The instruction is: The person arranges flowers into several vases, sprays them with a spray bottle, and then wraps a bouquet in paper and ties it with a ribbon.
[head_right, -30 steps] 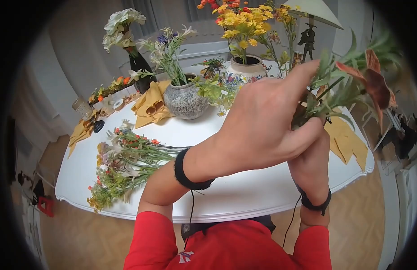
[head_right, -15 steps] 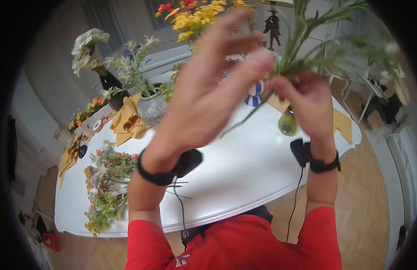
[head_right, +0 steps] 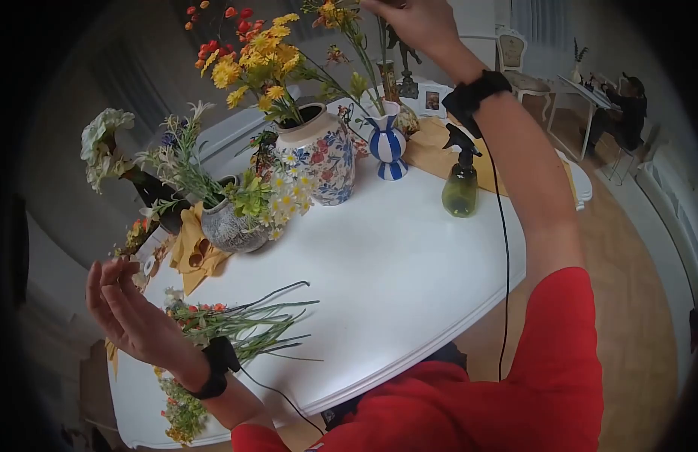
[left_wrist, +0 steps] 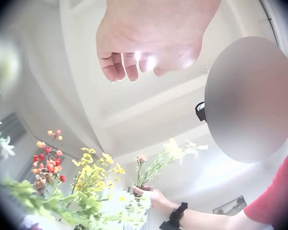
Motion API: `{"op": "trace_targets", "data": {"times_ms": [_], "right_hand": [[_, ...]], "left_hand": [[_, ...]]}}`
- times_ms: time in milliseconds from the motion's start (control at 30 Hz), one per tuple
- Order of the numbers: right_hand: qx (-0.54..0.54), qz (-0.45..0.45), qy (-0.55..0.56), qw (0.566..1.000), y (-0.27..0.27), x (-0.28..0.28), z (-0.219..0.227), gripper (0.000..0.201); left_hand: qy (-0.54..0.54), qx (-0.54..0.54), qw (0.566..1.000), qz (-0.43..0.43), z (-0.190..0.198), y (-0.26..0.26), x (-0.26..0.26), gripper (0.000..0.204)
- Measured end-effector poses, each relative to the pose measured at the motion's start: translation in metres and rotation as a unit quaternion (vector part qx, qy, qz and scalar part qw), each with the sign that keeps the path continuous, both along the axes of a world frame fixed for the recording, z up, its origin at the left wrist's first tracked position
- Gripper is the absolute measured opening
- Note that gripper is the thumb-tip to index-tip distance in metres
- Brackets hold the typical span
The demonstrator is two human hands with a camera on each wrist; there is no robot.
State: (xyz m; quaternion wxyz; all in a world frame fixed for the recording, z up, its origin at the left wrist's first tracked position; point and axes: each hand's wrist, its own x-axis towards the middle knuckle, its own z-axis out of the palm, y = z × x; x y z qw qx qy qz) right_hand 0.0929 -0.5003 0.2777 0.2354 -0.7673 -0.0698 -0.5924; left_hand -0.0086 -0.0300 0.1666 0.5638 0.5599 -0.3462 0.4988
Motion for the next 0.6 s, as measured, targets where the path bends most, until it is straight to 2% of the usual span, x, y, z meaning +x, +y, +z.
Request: {"op": "trace_targets", "data": {"times_ms": [33, 133, 167, 267, 367, 467, 500, 600], "right_hand": [[0.005, -0.031, 0.015, 0.999, 0.002, 0.008, -0.003, 0.037], [0.023, -0.008, 0.03, 0.999, 0.005, 0.024, -0.015, 0.044], [0.051, -0.002, 0.076, 0.996, 0.002, 0.032, -0.018, 0.038], [-0.065, -0.09, 0.057, 0.992, -0.017, 0.065, -0.037, 0.058], [-0.034, -0.082, 0.11, 0.99, -0.014, 0.064, -0.053, 0.063], [-0.015, -0.069, 0.015, 0.997, -0.014, 0.086, -0.081, 0.056], [0.007, -0.058, 0.077, 0.995, -0.012, 0.081, -0.085, 0.054], [-0.023, -0.099, 0.131, 0.986, -0.018, 0.091, -0.1, 0.054]], "left_hand": [[0.008, 0.004, 1.0, -0.002, -0.004, 0.002, 0.002, 0.035], [0.015, 0.006, 0.998, 0.06, -0.013, 0.005, 0.008, 0.031], [0.012, 0.005, 0.998, 0.064, -0.015, 0.007, 0.01, 0.029], [0.019, 0.013, 0.996, 0.091, -0.021, 0.013, 0.014, 0.028], [0.038, -0.005, 0.995, 0.09, -0.028, 0.016, 0.017, 0.026], [0.05, 0.015, 0.993, 0.102, -0.033, 0.02, 0.019, 0.024], [0.059, 0.016, 0.993, 0.105, -0.035, 0.02, 0.019, 0.023], [0.079, 0.019, 0.99, 0.116, -0.038, 0.02, 0.02, 0.021]]}}
